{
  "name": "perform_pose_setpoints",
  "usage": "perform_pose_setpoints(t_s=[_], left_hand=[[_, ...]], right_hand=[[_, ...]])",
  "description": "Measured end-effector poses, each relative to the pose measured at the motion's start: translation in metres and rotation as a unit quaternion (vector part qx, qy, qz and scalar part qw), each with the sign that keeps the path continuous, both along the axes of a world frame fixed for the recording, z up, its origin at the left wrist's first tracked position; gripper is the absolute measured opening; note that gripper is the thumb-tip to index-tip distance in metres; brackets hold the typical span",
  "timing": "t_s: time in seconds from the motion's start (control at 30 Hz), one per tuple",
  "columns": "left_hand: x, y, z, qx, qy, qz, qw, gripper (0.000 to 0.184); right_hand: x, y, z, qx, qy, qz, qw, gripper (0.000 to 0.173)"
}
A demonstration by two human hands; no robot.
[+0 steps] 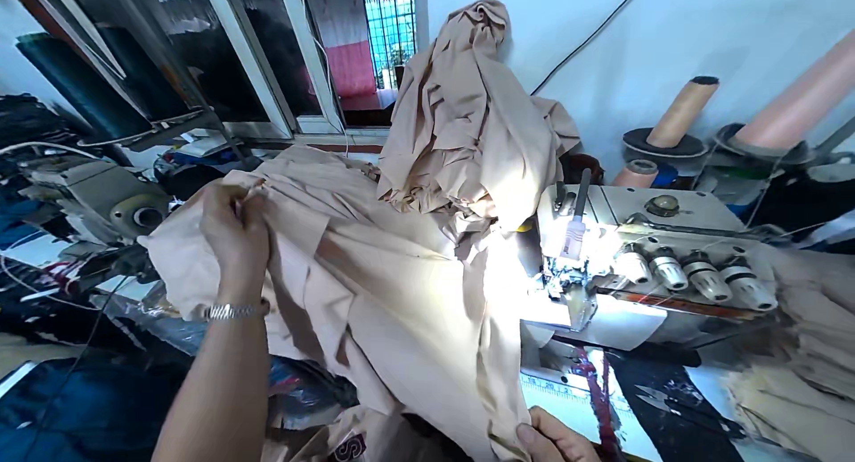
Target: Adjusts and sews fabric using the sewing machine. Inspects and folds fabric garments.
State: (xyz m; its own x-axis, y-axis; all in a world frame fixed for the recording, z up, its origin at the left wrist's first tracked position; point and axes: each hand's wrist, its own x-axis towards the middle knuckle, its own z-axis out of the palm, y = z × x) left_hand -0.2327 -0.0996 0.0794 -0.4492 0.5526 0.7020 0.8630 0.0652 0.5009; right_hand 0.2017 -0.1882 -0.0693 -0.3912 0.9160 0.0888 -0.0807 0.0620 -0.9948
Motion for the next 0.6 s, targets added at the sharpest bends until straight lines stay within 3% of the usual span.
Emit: perform_pose_setpoints(t_s=[0.07, 0.13, 0.23, 0.3, 0.37, 0.43, 0.47, 0.53, 0.6], left_hand=[[-0.012, 0.018, 0.008, -0.071, -0.004, 0.009, 0.997, 0.035], [0.0, 0.025, 0.01, -0.154, -0.004, -0.007, 0.988, 0.047], [0.066, 0.012, -0.013, -0.171, 0.066, -0.145, 0.972, 0.039], [0.12, -0.01, -0.049, -0.17, 0.139, -0.321, 0.921, 0.02], [0.162, -0.026, -0.088, -0.179, 0.256, -0.457, 0.833, 0.021], [0.184, -0.039, -0.109, -0.245, 0.334, -0.484, 0.771, 0.032], [0.186, -0.046, -0.115, -0.281, 0.343, -0.475, 0.761, 0.036], [0.177, -0.058, -0.123, -0.321, 0.337, -0.451, 0.761, 0.037], [0.167, -0.073, -0.129, -0.327, 0.336, -0.441, 0.766, 0.025]], right_hand=[[0.007, -0.003, -0.008, -0.03, -0.076, -0.016, 0.996, 0.019], [0.008, -0.004, -0.014, -0.033, -0.159, -0.06, 0.985, 0.024], [0.0, 0.003, -0.017, 0.089, -0.221, -0.15, 0.96, 0.028], [-0.011, 0.021, -0.016, 0.157, -0.226, -0.195, 0.941, 0.033], [-0.024, 0.044, -0.018, 0.172, -0.211, -0.201, 0.941, 0.039], [-0.036, 0.058, -0.02, 0.137, -0.183, -0.18, 0.957, 0.033], [-0.041, 0.059, -0.019, 0.108, -0.168, -0.163, 0.966, 0.028], [-0.045, 0.048, -0.018, 0.056, -0.136, -0.138, 0.979, 0.022], [-0.044, 0.027, -0.026, 0.044, -0.111, -0.136, 0.983, 0.023]])
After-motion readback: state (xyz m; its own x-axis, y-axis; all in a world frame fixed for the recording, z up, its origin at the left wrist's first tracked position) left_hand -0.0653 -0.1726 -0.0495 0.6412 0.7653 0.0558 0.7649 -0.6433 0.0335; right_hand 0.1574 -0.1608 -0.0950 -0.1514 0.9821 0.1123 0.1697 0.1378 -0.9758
